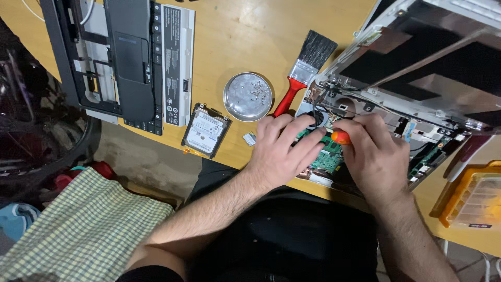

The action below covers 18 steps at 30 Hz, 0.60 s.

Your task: The person uses a screwdriver to remove screws from the internal components of a disassembled laptop. They then place a black plastic cover over the motherboard area and secure it with additional screws.

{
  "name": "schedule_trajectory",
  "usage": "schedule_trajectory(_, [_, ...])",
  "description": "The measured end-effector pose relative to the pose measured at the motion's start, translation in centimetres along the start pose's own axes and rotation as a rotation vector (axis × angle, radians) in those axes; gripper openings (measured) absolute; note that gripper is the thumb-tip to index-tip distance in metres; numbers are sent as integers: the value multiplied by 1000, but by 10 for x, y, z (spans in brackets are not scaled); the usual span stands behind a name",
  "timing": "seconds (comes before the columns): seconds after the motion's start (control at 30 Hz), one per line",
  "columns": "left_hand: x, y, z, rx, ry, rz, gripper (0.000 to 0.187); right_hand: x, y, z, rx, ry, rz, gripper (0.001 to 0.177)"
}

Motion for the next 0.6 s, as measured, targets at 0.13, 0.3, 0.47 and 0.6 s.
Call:
schedule_trajectory(0.13, [6, 5, -1, 22, -16, 3, 27, 1, -1, -5, -10, -3, -9, 23])
schedule_trajectory(0.3, [7, 5, -1, 44, -46, -2, 28, 2, -1, -7, -1, -33, 3, 28])
schedule_trajectory(0.47, [17, 10, 1, 22, -23, -8, 26, -11, 0, -4, 149, -98, 21, 30])
schedule_trajectory(0.6, [23, 9, 5, 9, -34, -24, 21, -16, -1, -10, 201, -127, 55, 20])
Point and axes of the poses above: each hand's wrist, its own x-axis towards the middle knuckle, its own y-axis out of the back of the hand, z = x × y, the point moved 1 cm from there along x, towards the middle knuckle, and after that the axes turned 15 degrees about x, right-handed, at the moved point
